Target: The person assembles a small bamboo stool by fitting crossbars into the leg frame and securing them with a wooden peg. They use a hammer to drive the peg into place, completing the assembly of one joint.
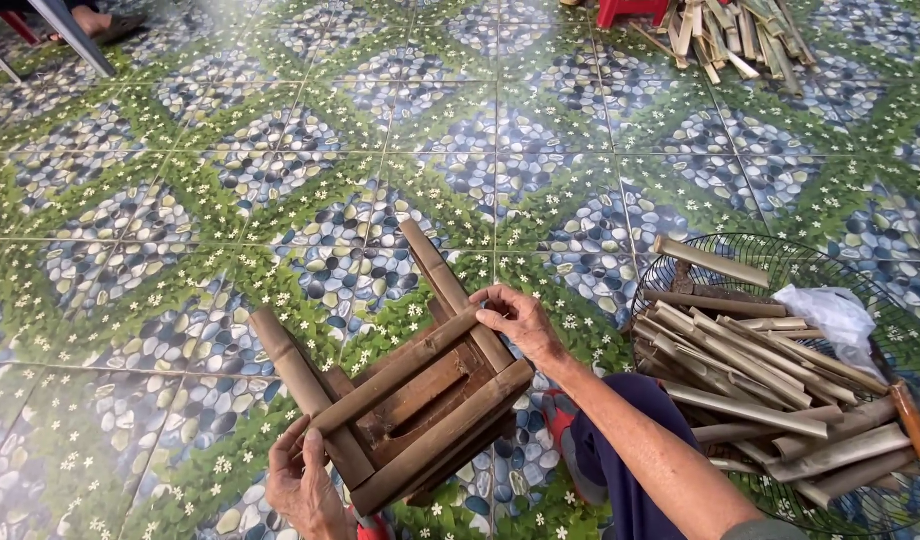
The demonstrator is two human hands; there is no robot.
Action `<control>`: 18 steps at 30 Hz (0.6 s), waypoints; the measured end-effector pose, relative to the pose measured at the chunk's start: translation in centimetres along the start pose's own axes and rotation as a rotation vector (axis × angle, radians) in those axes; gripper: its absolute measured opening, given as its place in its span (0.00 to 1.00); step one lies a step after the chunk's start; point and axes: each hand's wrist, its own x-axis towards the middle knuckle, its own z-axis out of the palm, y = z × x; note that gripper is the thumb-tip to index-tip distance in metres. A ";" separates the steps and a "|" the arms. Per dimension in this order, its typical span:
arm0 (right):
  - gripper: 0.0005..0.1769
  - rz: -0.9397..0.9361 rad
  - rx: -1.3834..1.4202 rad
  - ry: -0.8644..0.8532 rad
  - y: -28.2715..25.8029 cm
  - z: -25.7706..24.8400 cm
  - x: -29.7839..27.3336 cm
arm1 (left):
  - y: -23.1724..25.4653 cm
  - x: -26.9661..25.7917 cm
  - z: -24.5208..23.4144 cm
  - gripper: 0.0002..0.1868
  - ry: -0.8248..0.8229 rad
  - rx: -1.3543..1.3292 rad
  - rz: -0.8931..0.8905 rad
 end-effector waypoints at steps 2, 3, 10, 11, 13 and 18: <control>0.13 -0.006 -0.014 0.011 0.0 0.0 0.0 | -0.4 0.1 0.0 0.15 -0.012 -0.044 0.013; 0.13 -0.007 -0.013 0.012 -0.1 0.1 0.1 | -0.1 0.1 0.1 0.15 -0.013 -0.044 0.014; 0.13 0.043 -0.028 0.017 0.0 0.0 -0.1 | -0.7 0.2 -0.1 0.14 0.004 -0.006 0.025; 0.13 0.039 -0.032 0.021 0.0 0.0 -0.1 | -0.8 0.2 -0.1 0.15 0.002 0.007 0.036; 0.13 0.038 -0.030 0.014 -0.4 0.0 0.0 | -0.8 0.3 0.0 0.14 0.005 0.008 0.037; 0.12 0.045 0.015 0.003 -0.4 0.0 0.1 | -0.7 0.4 0.0 0.15 -0.009 -0.028 0.035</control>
